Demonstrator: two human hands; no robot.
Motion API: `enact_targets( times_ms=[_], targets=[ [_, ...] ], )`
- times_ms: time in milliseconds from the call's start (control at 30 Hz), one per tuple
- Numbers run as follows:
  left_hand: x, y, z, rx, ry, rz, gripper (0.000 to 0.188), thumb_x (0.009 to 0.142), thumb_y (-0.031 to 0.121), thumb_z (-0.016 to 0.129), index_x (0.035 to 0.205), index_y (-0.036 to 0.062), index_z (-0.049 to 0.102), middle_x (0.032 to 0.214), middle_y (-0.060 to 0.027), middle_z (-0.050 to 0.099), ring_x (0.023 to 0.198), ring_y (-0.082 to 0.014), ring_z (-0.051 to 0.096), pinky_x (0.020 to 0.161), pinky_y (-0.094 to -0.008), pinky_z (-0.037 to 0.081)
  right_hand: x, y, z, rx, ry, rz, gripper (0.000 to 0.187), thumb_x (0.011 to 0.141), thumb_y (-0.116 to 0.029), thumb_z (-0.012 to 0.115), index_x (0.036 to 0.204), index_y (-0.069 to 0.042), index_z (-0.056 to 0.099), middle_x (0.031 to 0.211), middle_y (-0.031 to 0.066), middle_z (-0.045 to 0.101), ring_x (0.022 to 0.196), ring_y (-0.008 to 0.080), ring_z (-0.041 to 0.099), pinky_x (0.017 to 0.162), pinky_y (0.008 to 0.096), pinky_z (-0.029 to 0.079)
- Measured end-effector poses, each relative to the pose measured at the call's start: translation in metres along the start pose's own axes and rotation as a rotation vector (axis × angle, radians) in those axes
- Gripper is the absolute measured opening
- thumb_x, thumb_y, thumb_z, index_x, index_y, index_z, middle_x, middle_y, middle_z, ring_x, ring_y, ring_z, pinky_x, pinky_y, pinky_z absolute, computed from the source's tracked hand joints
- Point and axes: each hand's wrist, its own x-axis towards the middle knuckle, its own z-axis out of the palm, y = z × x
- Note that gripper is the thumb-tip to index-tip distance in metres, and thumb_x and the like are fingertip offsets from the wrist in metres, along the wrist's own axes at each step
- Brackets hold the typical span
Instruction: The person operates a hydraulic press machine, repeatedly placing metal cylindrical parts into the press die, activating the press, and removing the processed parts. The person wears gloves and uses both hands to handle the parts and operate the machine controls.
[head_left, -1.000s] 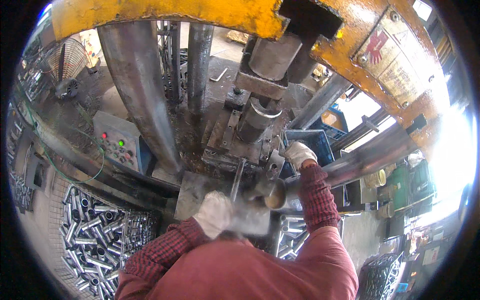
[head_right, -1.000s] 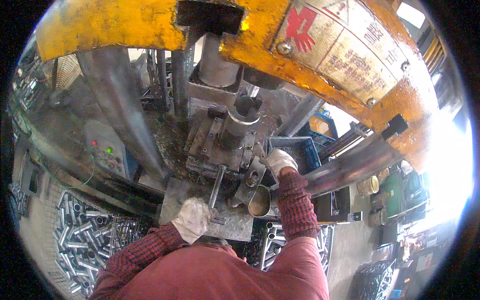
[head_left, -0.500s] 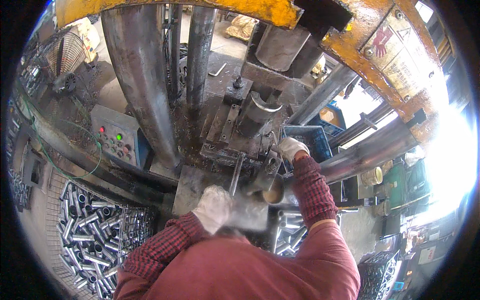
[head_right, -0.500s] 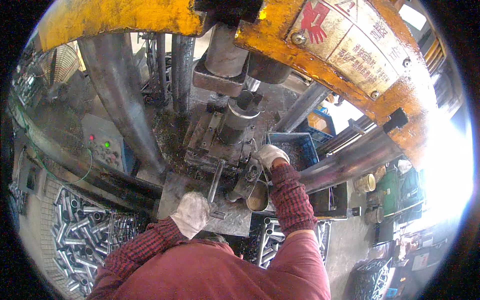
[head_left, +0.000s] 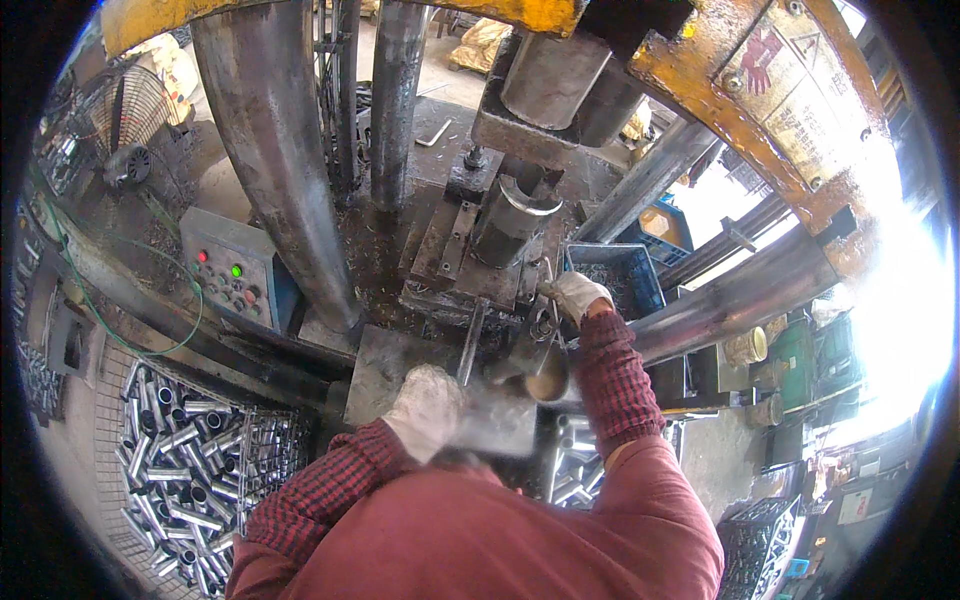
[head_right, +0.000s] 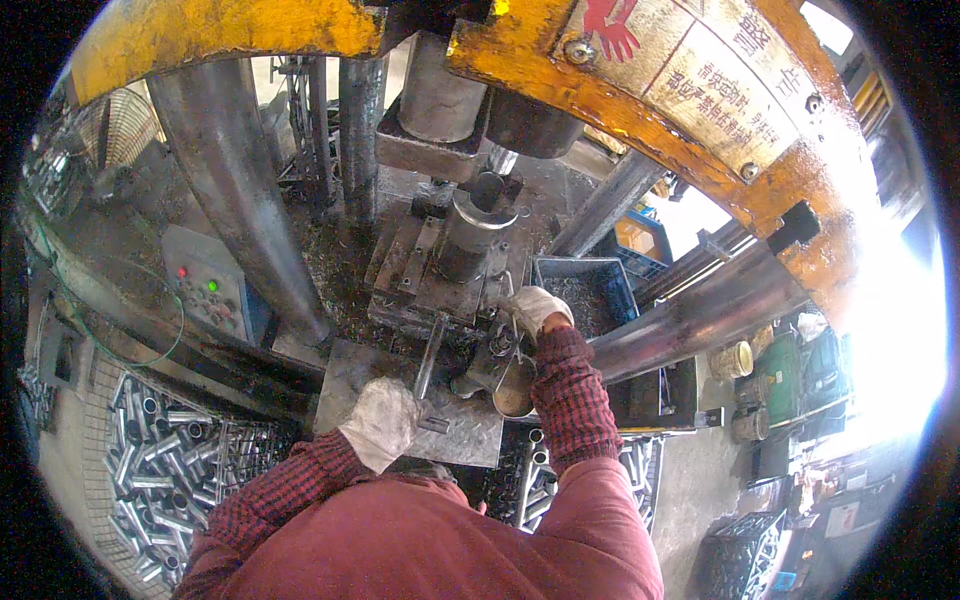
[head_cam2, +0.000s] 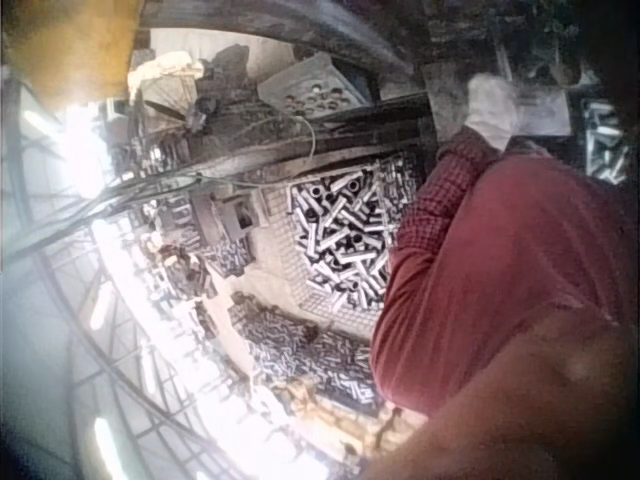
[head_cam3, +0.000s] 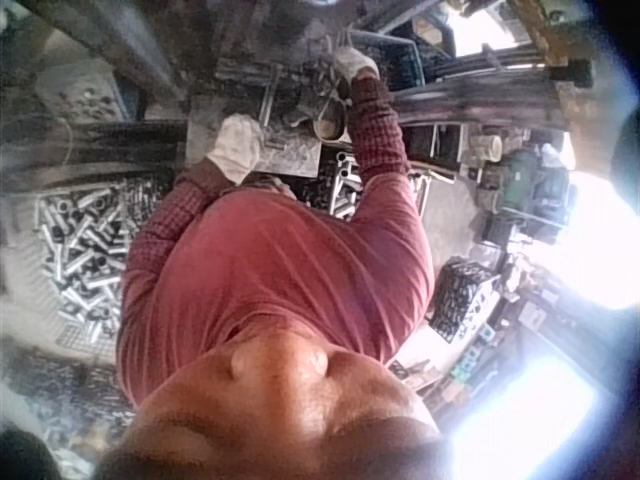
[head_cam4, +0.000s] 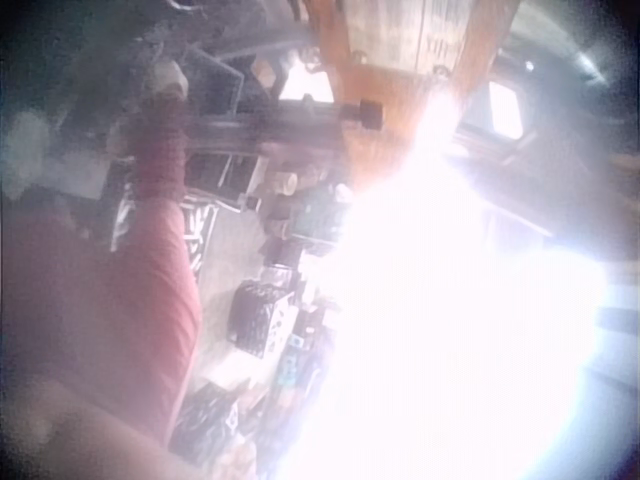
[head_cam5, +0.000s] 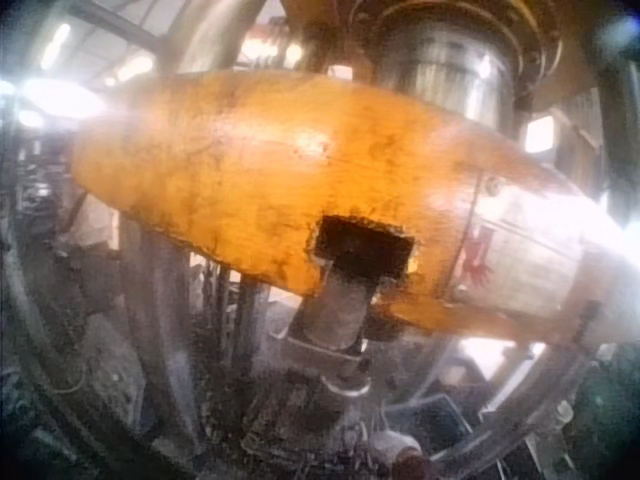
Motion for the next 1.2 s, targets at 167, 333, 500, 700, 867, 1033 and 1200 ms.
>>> enact_targets(
  times_ms=[167, 333, 500, 700, 867, 1033, 1200],
  targets=[
    [0.006, -0.002, -0.015, -0.053, -0.088, 0.018, 0.035, 0.109, 0.035, 0.063, 0.087, 0.0124, 0.078, 0.082, -0.0136, 0.070, 0.085, -0.0340, 0.069, 0.078, -0.0503, 0.050, -0.002, -0.006, -0.007, 0.033, 0.010, 0.103, 0.059, 0.102, -0.060, 0.072, 0.122, -0.007, 0.087, 0.121, 0.0237, 0.084, 0.118, 0.0441, 0.080, 0.099, 0.0521, 0.062],
    [0.010, -0.002, -0.019, -0.094, -0.181, -0.022, 0.027, 0.107, 0.033, 0.065, 0.092, 0.0159, 0.080, 0.082, -0.0109, 0.072, 0.085, -0.0326, 0.070, 0.078, -0.0496, 0.051, -0.005, -0.015, -0.028, 0.057, 0.011, 0.183, 0.053, 0.101, -0.058, 0.074, 0.110, -0.008, 0.089, 0.106, 0.0207, 0.085, 0.104, 0.0403, 0.083, 0.091, 0.0526, 0.063],
    [0.006, -0.001, -0.015, -0.207, -0.340, -0.002, 0.027, 0.098, 0.019, 0.065, 0.114, 0.0030, 0.080, 0.103, -0.0175, 0.075, 0.101, -0.0362, 0.069, 0.087, -0.0549, 0.051, -0.001, -0.011, -0.028, 0.002, 0.014, 0.190, 0.056, 0.101, -0.061, 0.073, 0.109, -0.008, 0.090, 0.099, 0.0188, 0.086, 0.096, 0.0360, 0.085, 0.088, 0.0512, 0.063],
    [0.018, -0.004, -0.032, -0.233, -0.453, -0.018, 0.028, 0.098, 0.022, 0.065, 0.113, 0.0024, 0.079, 0.101, -0.0170, 0.072, 0.100, -0.0352, 0.068, 0.081, -0.0534, 0.049, 0.016, 0.003, 0.004, 0.105, -0.022, 0.047, 0.065, 0.104, -0.067, 0.069, 0.119, -0.007, 0.088, 0.110, 0.0226, 0.085, 0.103, 0.0425, 0.082, 0.090, 0.0541, 0.062],
    [0.016, -0.006, -0.038, -0.188, -0.333, 0.022, 0.029, 0.098, 0.023, 0.065, 0.111, 0.0020, 0.078, 0.099, -0.0171, 0.071, 0.096, -0.0361, 0.067, 0.080, -0.0534, 0.048, 0.026, 0.017, 0.015, -0.012, -0.026, -0.100, 0.042, 0.113, -0.041, 0.060, 0.140, -0.014, 0.079, 0.110, 0.0241, 0.083, 0.111, 0.0426, 0.081, 0.094, 0.0533, 0.063],
    [0.009, -0.005, -0.028, -0.140, -0.249, 0.060, 0.027, 0.099, 0.022, 0.064, 0.109, 0.0014, 0.079, 0.097, -0.0182, 0.071, 0.095, -0.0373, 0.067, 0.079, -0.0546, 0.048, 0.011, 0.014, 0.006, -0.093, 0.045, -0.293, 0.062, 0.111, -0.063, 0.060, 0.130, -0.008, 0.083, 0.123, 0.0247, 0.083, 0.118, 0.0439, 0.079, 0.097, 0.0514, 0.061],
    [0.014, -0.004, -0.030, -0.174, -0.309, 0.013, 0.024, 0.100, 0.023, 0.063, 0.105, 0.0050, 0.078, 0.094, -0.0171, 0.072, 0.094, -0.0360, 0.069, 0.079, -0.0542, 0.049, -0.003, -0.001, -0.028, -0.069, -0.073, -0.033, 0.058, 0.106, -0.062, 0.067, 0.119, -0.008, 0.087, 0.115, 0.0247, 0.084, 0.112, 0.0415, 0.082, 0.092, 0.0530, 0.062]
  ],
)
